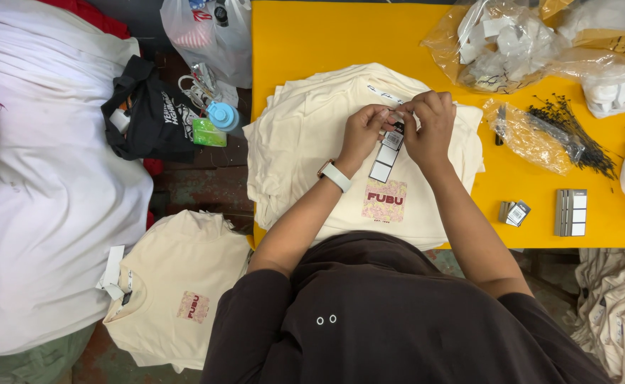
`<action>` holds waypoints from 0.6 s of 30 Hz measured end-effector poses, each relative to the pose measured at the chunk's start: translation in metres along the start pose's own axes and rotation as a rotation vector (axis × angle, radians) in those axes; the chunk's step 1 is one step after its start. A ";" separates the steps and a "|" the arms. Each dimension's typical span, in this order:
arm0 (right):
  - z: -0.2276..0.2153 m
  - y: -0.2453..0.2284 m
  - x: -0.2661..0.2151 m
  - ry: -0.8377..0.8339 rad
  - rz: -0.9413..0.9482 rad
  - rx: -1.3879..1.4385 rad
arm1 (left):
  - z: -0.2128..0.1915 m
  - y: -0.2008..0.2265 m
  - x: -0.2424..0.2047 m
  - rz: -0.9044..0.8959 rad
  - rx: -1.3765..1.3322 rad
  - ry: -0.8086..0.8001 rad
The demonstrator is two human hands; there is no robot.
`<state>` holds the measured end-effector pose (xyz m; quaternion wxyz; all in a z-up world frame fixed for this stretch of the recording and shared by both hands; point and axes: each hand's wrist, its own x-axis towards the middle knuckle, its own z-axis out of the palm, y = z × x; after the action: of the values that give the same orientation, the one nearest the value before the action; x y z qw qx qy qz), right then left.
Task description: Attaching brand tags to t-shirts and stacking them on a table
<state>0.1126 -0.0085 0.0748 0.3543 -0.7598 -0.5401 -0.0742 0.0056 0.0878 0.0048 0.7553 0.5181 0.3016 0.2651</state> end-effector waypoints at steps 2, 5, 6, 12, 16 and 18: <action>0.001 -0.001 0.000 0.001 -0.002 0.012 | 0.001 0.007 -0.002 -0.011 0.008 -0.006; 0.004 0.001 0.001 0.000 -0.009 0.043 | -0.001 0.026 -0.008 -0.004 0.009 0.012; 0.005 0.003 0.001 0.000 -0.010 0.043 | -0.002 0.022 -0.007 -0.003 0.009 0.012; 0.017 0.015 0.000 -0.027 -0.076 0.100 | -0.009 -0.002 0.003 -0.067 0.004 0.009; 0.029 0.015 -0.002 0.015 -0.077 0.211 | -0.018 -0.012 0.008 -0.129 -0.065 -0.036; 0.026 0.014 -0.004 0.037 -0.066 0.226 | -0.021 -0.011 0.008 -0.147 -0.080 -0.069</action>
<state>0.1158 0.0025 0.0470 0.4450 -0.6953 -0.5631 -0.0385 -0.0033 0.1031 -0.0126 0.8027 0.4729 0.3017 0.2026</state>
